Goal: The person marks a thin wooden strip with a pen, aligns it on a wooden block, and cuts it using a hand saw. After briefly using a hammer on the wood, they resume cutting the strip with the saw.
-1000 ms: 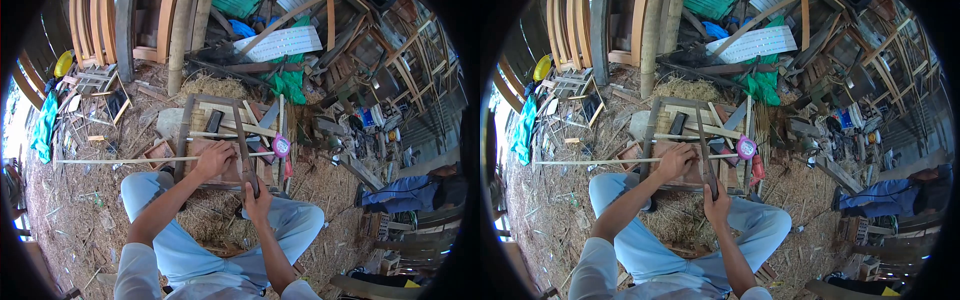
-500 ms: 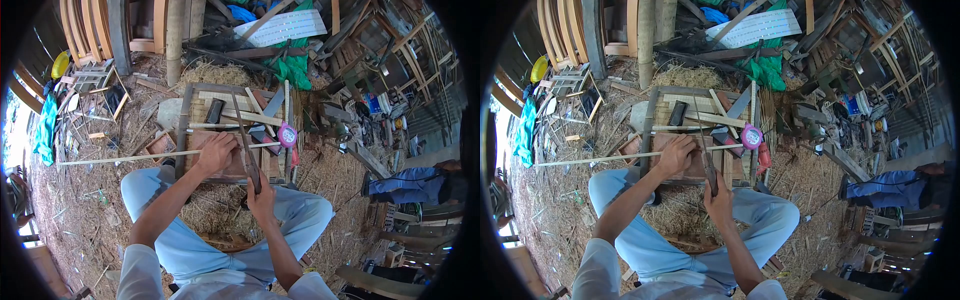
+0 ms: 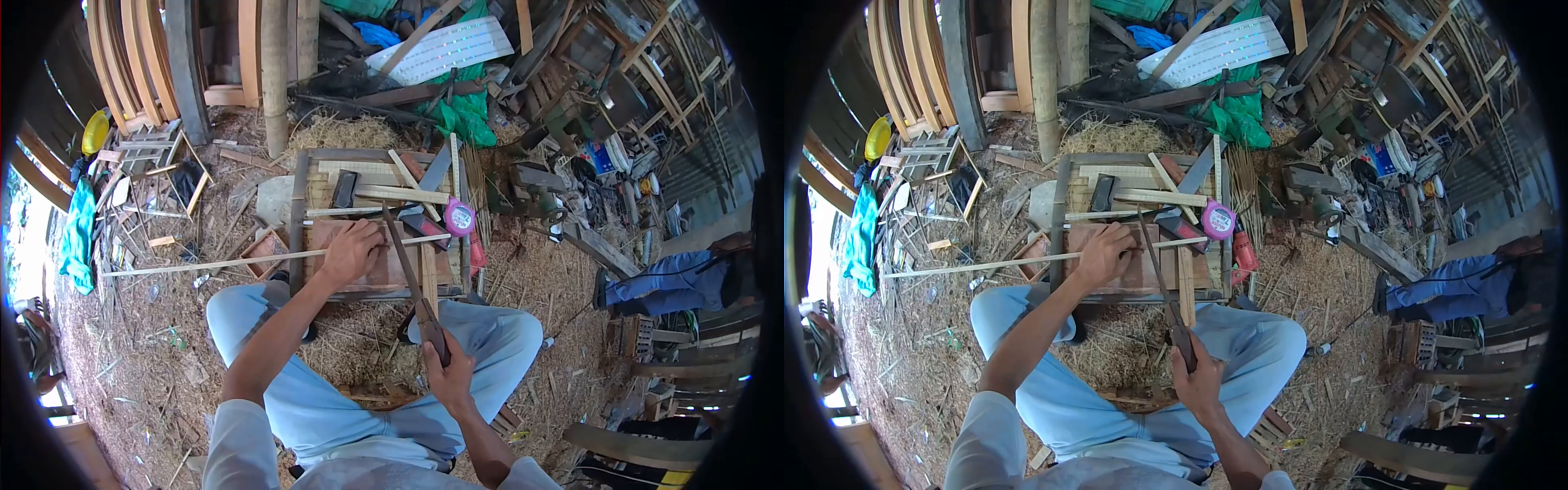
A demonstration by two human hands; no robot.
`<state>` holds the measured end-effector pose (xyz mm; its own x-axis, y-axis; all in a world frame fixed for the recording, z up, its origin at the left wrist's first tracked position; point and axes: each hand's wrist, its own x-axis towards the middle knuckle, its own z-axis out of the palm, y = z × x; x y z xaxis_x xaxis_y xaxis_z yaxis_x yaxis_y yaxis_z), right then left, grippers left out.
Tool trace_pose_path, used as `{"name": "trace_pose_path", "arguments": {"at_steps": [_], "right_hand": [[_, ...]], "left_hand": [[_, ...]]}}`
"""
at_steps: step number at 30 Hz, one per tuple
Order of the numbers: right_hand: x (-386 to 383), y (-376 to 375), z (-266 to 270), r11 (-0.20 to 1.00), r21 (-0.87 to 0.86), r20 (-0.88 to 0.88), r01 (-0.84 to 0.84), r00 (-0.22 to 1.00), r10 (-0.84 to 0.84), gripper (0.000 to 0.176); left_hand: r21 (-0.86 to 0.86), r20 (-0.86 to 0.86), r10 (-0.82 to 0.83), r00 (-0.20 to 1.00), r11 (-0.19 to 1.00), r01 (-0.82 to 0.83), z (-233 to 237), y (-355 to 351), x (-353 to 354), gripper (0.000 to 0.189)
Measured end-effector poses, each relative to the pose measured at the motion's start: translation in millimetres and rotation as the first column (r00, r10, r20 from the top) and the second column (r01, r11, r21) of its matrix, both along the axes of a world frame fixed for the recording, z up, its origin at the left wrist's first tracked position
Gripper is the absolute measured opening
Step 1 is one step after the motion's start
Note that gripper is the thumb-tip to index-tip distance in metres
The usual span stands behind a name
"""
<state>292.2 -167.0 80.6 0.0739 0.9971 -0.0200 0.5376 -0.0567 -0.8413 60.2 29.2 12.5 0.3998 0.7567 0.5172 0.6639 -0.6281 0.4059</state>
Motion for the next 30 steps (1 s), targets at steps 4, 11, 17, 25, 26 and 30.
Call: {"name": "trace_pose_path", "arguments": {"at_steps": [4,11,17,25,26,30], "right_hand": [[-5.8,-4.3,8.5,0.999,0.000,0.202,-0.045,0.978,0.044,0.041],[-6.6,-2.1,27.8,0.990,-0.143,0.037,0.000,0.999,0.006,0.040],[3.9,-18.7,3.2,1.000,0.030,0.039,-0.001,0.999,0.000,0.040],[-17.0,-5.8,6.1,0.976,0.172,-0.115,0.132,0.987,-0.114,0.042],[-21.6,4.4,2.0,0.977,0.164,-0.119,0.137,0.986,-0.118,0.042],[-33.6,50.4,-26.8,0.989,0.082,-0.105,0.123,0.988,-0.114,0.042]], "left_hand": [[0.032,-0.023,-0.022,0.999,0.999,0.022,1.4,0.8,0.9,0.014],[-0.071,0.067,0.043,0.997,0.997,-0.038,3.3,-7.8,5.0,0.010],[-0.222,0.162,-0.011,0.987,0.974,0.047,-7.7,-11.5,3.6,0.012],[-0.214,0.232,0.052,0.971,0.977,-0.001,-13.2,-14.3,10.2,0.018],[-0.216,0.241,0.090,0.966,0.976,-0.037,-11.5,-15.2,11.1,0.018],[-0.177,0.196,0.046,0.979,0.984,-0.011,-5.4,-11.8,9.5,0.020]]}}
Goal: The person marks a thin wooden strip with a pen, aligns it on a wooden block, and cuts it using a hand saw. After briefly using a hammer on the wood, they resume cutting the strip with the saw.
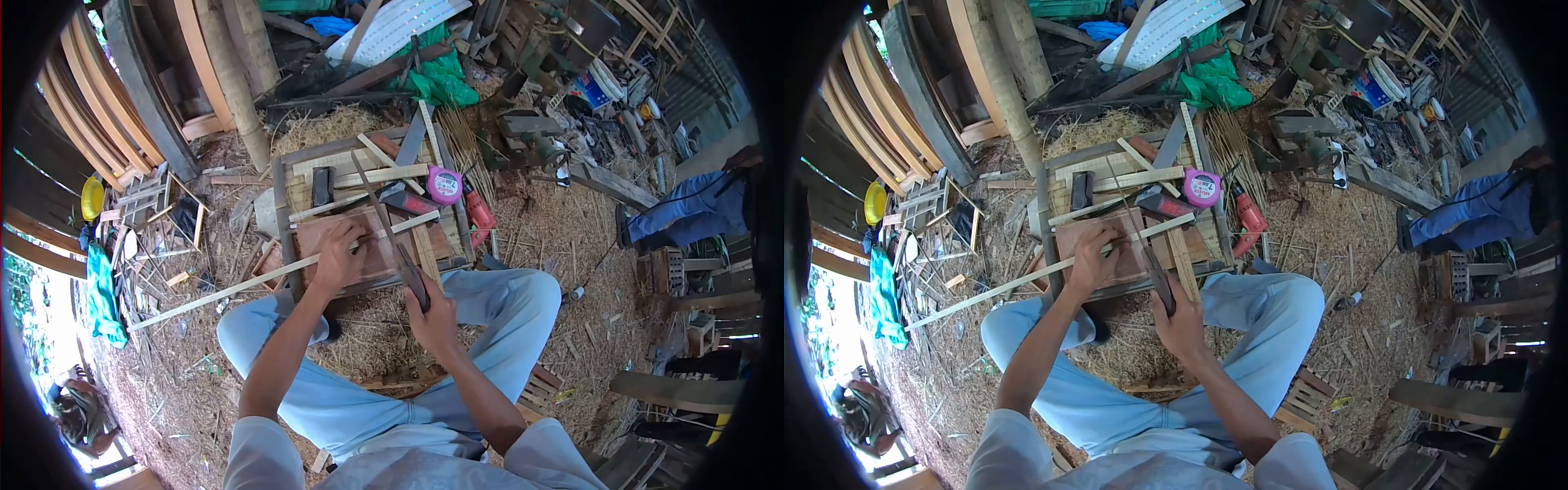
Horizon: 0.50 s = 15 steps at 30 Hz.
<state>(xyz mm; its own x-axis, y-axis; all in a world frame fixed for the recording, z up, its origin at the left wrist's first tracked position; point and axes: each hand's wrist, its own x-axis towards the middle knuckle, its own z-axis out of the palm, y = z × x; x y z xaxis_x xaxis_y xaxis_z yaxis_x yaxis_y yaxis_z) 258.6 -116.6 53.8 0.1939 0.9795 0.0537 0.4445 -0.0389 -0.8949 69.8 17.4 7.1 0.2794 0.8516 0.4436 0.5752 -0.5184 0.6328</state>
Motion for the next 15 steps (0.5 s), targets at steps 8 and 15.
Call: {"name": "trace_pose_path", "arguments": {"at_steps": [8,15], "right_hand": [[-5.9,12.6,-9.2,0.999,0.008,-0.004,-0.049,0.999,0.049,0.041],[-4.1,-1.0,-6.4,0.996,0.008,0.105,-0.094,0.990,0.093,0.043]], "left_hand": [[0.068,-0.031,-0.005,1.000,0.998,0.007,-9.1,-0.4,-5.7,0.025],[0.019,-0.042,0.011,0.999,1.000,-0.010,-5.1,-3.6,-1.6,0.025]]}}
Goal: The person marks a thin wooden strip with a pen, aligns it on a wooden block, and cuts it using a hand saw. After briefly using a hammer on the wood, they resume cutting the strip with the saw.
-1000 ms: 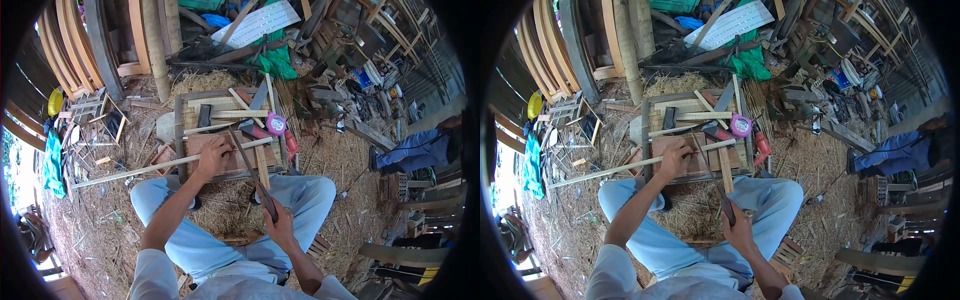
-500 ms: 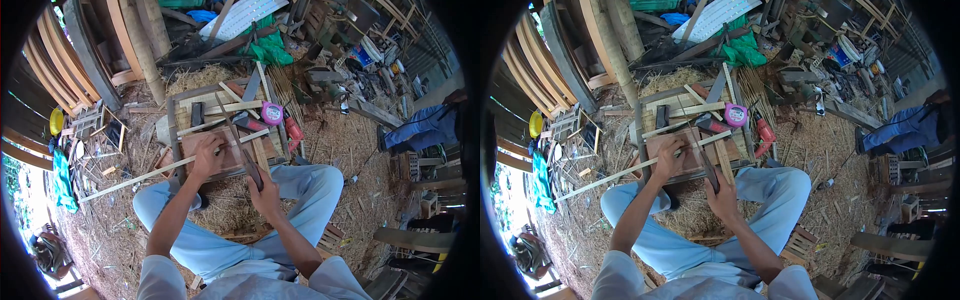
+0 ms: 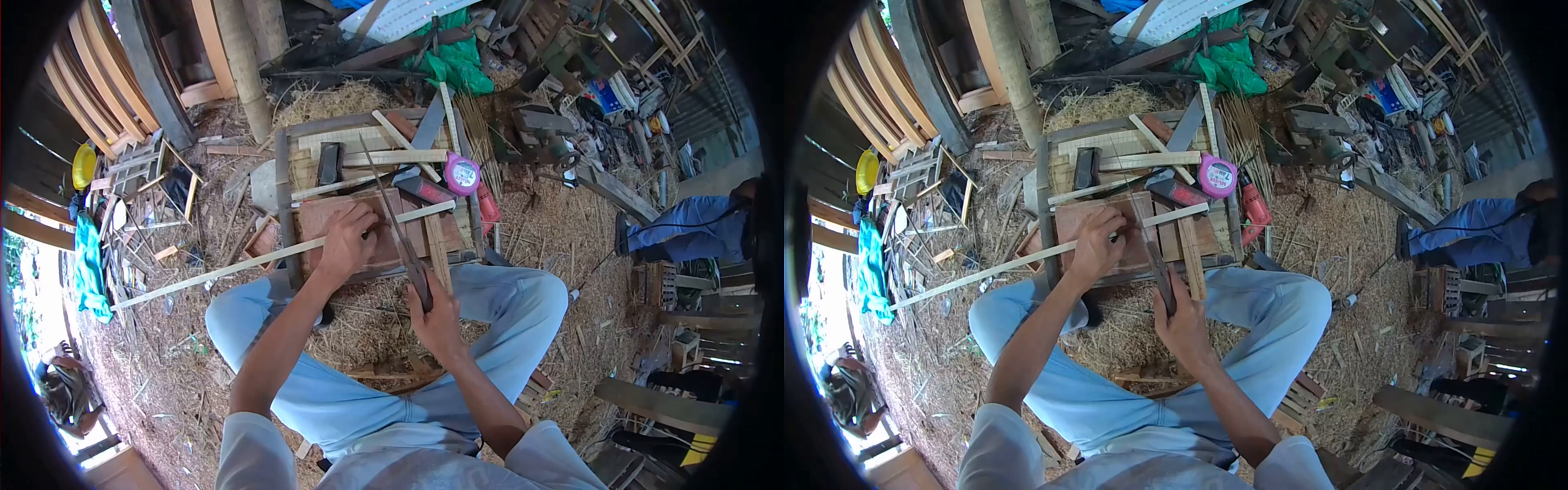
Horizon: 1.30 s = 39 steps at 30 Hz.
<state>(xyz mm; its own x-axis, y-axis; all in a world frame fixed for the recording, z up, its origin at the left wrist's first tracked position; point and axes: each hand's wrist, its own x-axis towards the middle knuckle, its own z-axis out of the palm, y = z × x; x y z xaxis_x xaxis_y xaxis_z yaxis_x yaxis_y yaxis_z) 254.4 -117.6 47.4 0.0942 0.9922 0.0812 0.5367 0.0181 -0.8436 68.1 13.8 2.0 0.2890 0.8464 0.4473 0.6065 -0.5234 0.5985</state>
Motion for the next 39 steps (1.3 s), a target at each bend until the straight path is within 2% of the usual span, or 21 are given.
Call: {"name": "trace_pose_path", "arguments": {"at_steps": [5,7,8,10,12,14,16,19,21,23,25,27,31,33,37,39], "right_hand": [[15.0,-55.1,10.2,0.992,-0.123,0.002,0.001,1.000,-0.001,0.044],[25.1,-71.9,14.6,0.998,-0.044,0.101,-0.049,0.994,0.053,0.053],[24.7,-69.9,11.4,0.998,-0.047,0.099,-0.043,0.994,0.047,0.053],[17.2,-62.7,9.8,0.996,0.082,0.125,-0.019,0.992,0.008,0.045],[6.3,-24.4,13.5,0.994,-0.109,0.094,-0.004,0.995,0.014,0.045],[-9.7,14.9,12.1,0.996,-0.091,0.056,-0.002,0.998,0.007,0.046],[-11.0,18.6,5.3,0.998,-0.057,0.012,-0.015,1.000,0.015,0.048],[1.4,-44.1,-12.1,1.000,0.018,0.017,0.000,1.000,0.000,0.050],[18.3,-79.4,-19.0,0.991,0.125,-0.002,-0.049,0.999,0.049,0.059],[3.5,-56.0,-23.3,0.995,0.102,-0.005,0.004,1.000,-0.003,0.056],[-10.3,-11.1,-19.3,0.992,0.119,-0.014,0.027,1.000,-0.025,0.054],[-16.7,16.0,-12.3,0.998,-0.057,-0.028,-0.016,0.999,0.014,0.056],[3.6,-55.1,-22.3,0.999,-0.046,-0.093,0.002,0.996,-0.006,0.055],[10.0,-87.1,-22.8,0.999,0.026,-0.077,0.023,0.997,-0.021,0.055],[0.3,-81.6,-34.2,0.998,-0.050,-0.033,0.038,0.999,-0.040,0.056],[3.4,-69.9,-28.8,0.996,-0.078,-0.077,0.048,0.996,-0.054,0.055]], "left_hand": [[0.022,0.007,0.012,1.000,1.000,-0.012,-3.8,0.8,1.3,0.022],[0.021,0.008,-0.002,1.000,1.000,0.002,-1.3,-0.6,1.2,0.022],[0.015,0.005,-0.019,1.000,1.000,0.019,-0.2,-1.1,1.1,0.022],[0.015,-0.009,-0.025,1.000,1.000,0.025,-0.4,-3.5,-0.4,0.022],[0.028,-0.017,-0.045,0.999,0.999,0.045,0.8,1.3,1.3,0.023],[0.018,-0.031,-0.037,0.999,0.999,0.038,-1.7,0.1,-0.8,0.024],[0.031,-0.037,-0.038,0.999,0.999,0.039,-3.0,-1.8,0.3,0.023],[0.017,-0.016,-0.013,1.000,1.000,0.014,-0.6,3.7,0.1,0.021],[-0.001,0.005,-0.009,1.000,1.000,0.009,2.2,7.8,2.6,0.020],[-0.078,0.083,-0.030,0.996,0.996,0.036,3.6,0.0,3.3,0.017],[-0.046,0.020,-0.037,0.999,0.998,0.038,2.0,1.3,-0.3,0.017],[-0.033,0.034,-0.026,0.999,0.999,0.027,-3.1,4.1,-3.3,0.018],[-0.001,0.045,0.002,0.999,1.000,-0.002,-6.0,5.5,2.4,0.020],[-0.005,0.069,-0.007,0.998,1.000,0.007,-4.0,2.4,3.1,0.018],[0.025,0.066,-0.005,0.998,1.000,0.003,-4.1,9.6,3.3,0.015],[0.049,0.077,0.009,0.997,0.999,-0.013,1.0,12.4,2.0,0.015]]}}
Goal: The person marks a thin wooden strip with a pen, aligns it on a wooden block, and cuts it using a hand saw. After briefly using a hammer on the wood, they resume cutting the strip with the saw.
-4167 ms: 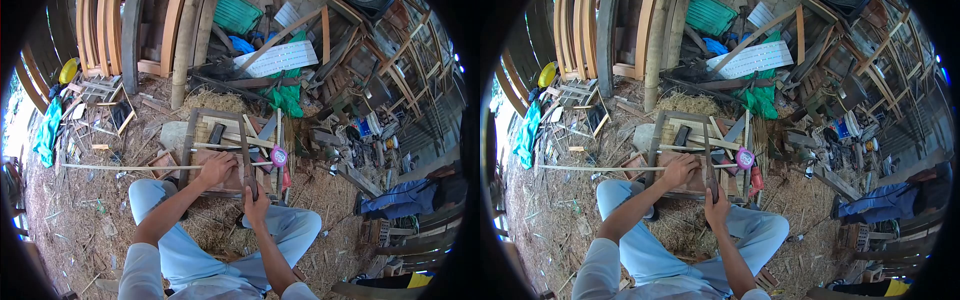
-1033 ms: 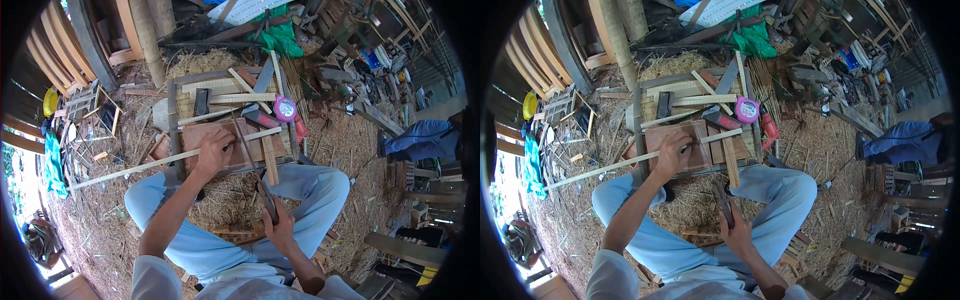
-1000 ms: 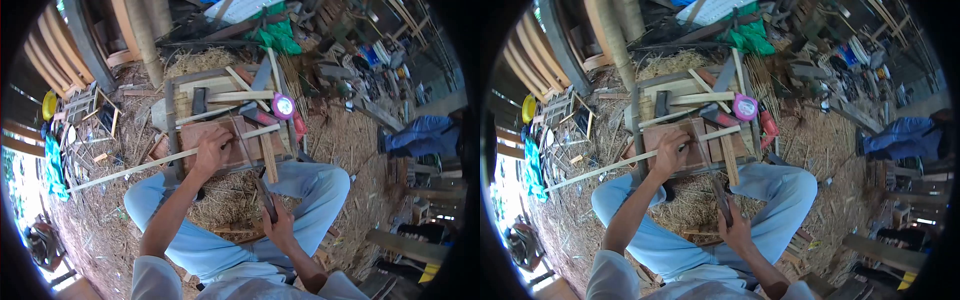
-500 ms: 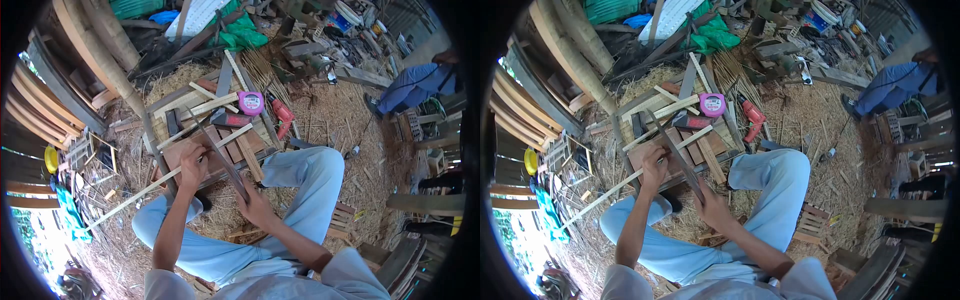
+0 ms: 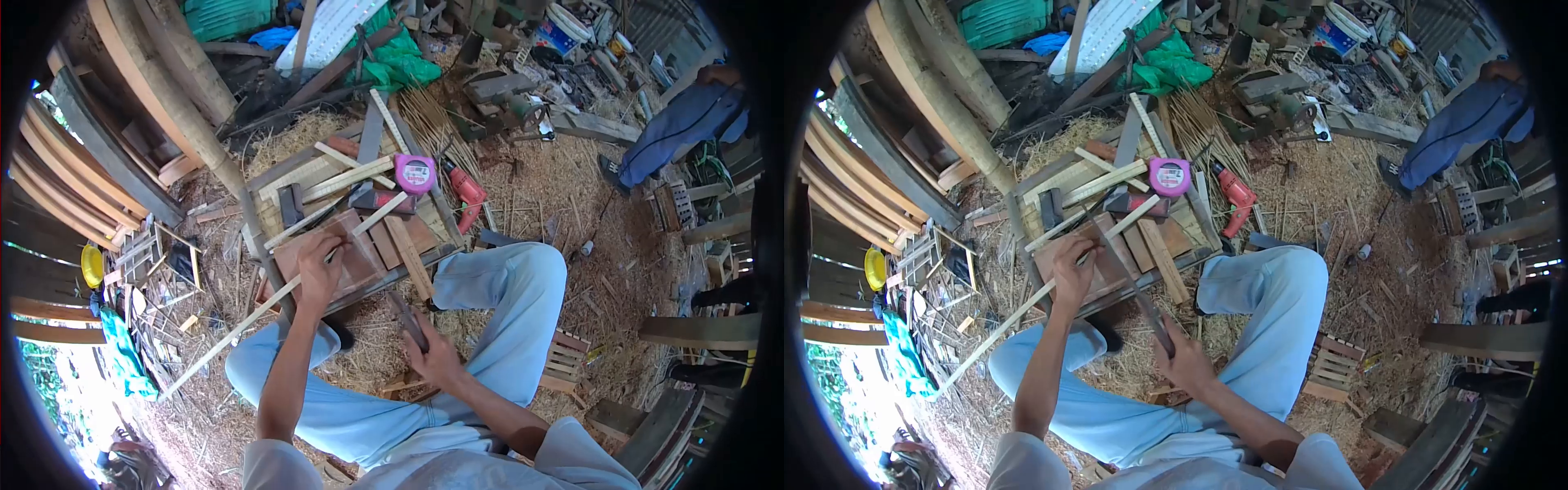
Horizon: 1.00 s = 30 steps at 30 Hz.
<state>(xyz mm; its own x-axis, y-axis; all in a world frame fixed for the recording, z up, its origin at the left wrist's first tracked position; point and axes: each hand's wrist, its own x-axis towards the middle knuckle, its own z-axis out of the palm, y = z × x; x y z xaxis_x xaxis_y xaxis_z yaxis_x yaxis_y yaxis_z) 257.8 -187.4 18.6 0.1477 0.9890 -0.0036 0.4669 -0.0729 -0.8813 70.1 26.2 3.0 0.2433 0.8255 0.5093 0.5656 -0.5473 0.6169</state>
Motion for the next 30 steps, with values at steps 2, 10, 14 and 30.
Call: {"name": "trace_pose_path", "arguments": {"at_steps": [2,10,14,30], "right_hand": [[9.4,9.5,12.7,0.997,0.072,-0.026,0.022,0.999,-0.020,0.051],[42.7,43.7,88.6,0.973,0.229,0.030,0.022,0.999,-0.030,0.042],[43.1,69.4,72.2,0.985,0.171,-0.006,0.025,1.000,-0.024,0.040],[55.9,39.7,101.9,0.936,0.338,-0.089,0.093,0.994,-0.067,0.040]], "left_hand": [[0.033,-0.007,0.000,1.000,0.999,0.001,1.7,-1.2,-0.4,0.016],[0.092,-0.202,-0.003,0.979,0.996,0.022,-11.8,-2.2,-5.0,0.023],[0.141,-0.233,-0.076,0.970,0.984,0.111,2.8,4.6,-7.9,0.018],[0.302,-0.153,-0.006,0.988,0.952,0.052,116.7,-26.8,11.1,0.025]]}}
